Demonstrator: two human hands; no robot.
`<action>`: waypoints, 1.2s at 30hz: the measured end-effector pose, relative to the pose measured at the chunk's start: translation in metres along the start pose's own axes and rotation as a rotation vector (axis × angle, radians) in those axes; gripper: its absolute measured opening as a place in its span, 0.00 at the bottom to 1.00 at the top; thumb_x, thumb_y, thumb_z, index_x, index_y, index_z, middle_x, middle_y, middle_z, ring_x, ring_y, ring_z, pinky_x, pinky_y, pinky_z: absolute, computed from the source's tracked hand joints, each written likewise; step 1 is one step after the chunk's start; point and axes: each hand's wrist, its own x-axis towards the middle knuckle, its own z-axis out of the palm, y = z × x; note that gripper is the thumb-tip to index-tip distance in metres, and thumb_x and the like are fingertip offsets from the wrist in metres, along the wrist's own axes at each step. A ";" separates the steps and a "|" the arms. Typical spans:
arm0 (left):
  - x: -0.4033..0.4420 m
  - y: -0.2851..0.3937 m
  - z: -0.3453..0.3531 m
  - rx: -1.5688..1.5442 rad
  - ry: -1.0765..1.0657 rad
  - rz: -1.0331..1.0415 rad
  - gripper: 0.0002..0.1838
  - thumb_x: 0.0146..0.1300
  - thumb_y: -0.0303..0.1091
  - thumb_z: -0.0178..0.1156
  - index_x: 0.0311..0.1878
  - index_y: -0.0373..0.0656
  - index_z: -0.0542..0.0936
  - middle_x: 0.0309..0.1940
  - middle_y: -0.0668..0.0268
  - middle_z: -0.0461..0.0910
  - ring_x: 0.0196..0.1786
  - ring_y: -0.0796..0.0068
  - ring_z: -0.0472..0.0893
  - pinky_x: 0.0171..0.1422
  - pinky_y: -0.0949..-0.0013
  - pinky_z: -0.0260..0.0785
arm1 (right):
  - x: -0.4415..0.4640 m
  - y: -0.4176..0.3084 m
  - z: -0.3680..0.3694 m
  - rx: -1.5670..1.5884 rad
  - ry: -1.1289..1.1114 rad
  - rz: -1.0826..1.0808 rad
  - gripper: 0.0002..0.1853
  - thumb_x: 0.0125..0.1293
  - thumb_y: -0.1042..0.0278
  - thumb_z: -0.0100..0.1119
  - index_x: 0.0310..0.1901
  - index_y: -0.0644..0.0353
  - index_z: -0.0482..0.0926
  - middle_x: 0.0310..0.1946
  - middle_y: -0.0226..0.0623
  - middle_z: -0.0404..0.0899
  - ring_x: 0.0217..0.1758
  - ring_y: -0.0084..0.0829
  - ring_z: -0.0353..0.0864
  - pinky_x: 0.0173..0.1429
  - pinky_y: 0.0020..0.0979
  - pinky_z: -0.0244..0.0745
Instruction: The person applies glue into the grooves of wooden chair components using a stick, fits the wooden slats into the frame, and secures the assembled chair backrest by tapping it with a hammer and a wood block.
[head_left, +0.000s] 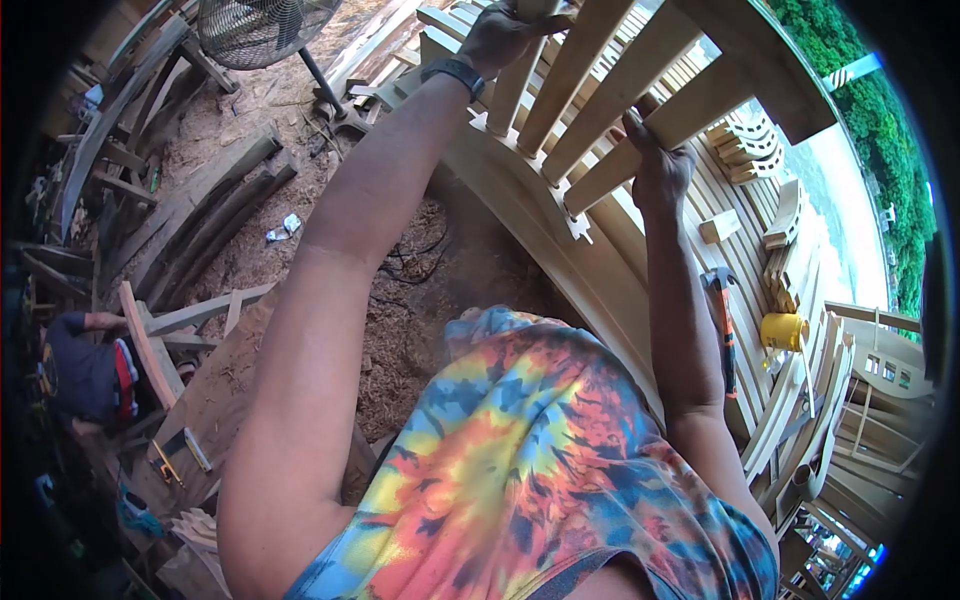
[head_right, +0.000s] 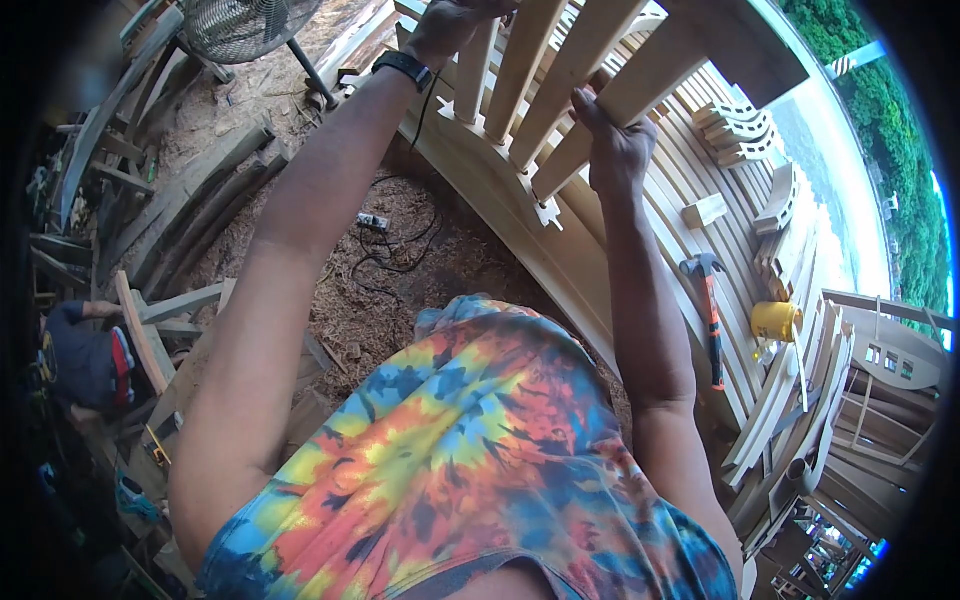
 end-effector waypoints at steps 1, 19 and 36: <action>0.001 0.000 0.001 -0.037 -0.017 0.013 0.13 0.66 0.37 0.70 0.49 0.40 0.84 0.38 0.73 0.85 0.41 0.85 0.80 0.44 0.76 0.74 | 0.002 0.000 -0.005 -0.022 -0.015 0.013 0.21 0.61 0.69 0.74 0.54 0.70 0.83 0.41 0.39 0.88 0.40 0.26 0.86 0.49 0.28 0.81; -0.010 -0.009 -0.008 -0.192 -0.053 -0.013 0.12 0.66 0.31 0.70 0.50 0.40 0.82 0.39 0.72 0.84 0.43 0.83 0.81 0.49 0.76 0.75 | -0.026 -0.069 -0.143 -0.434 -0.249 0.455 0.37 0.64 0.60 0.69 0.70 0.68 0.68 0.63 0.50 0.77 0.64 0.38 0.79 0.68 0.36 0.72; -0.004 0.006 -0.005 -0.254 -0.116 -0.047 0.12 0.67 0.26 0.66 0.52 0.39 0.80 0.44 0.69 0.85 0.47 0.79 0.83 0.53 0.71 0.76 | -0.177 -0.033 -0.358 -1.786 0.097 0.610 0.16 0.51 0.72 0.60 0.44 0.64 0.80 0.35 0.54 0.84 0.43 0.54 0.85 0.52 0.47 0.76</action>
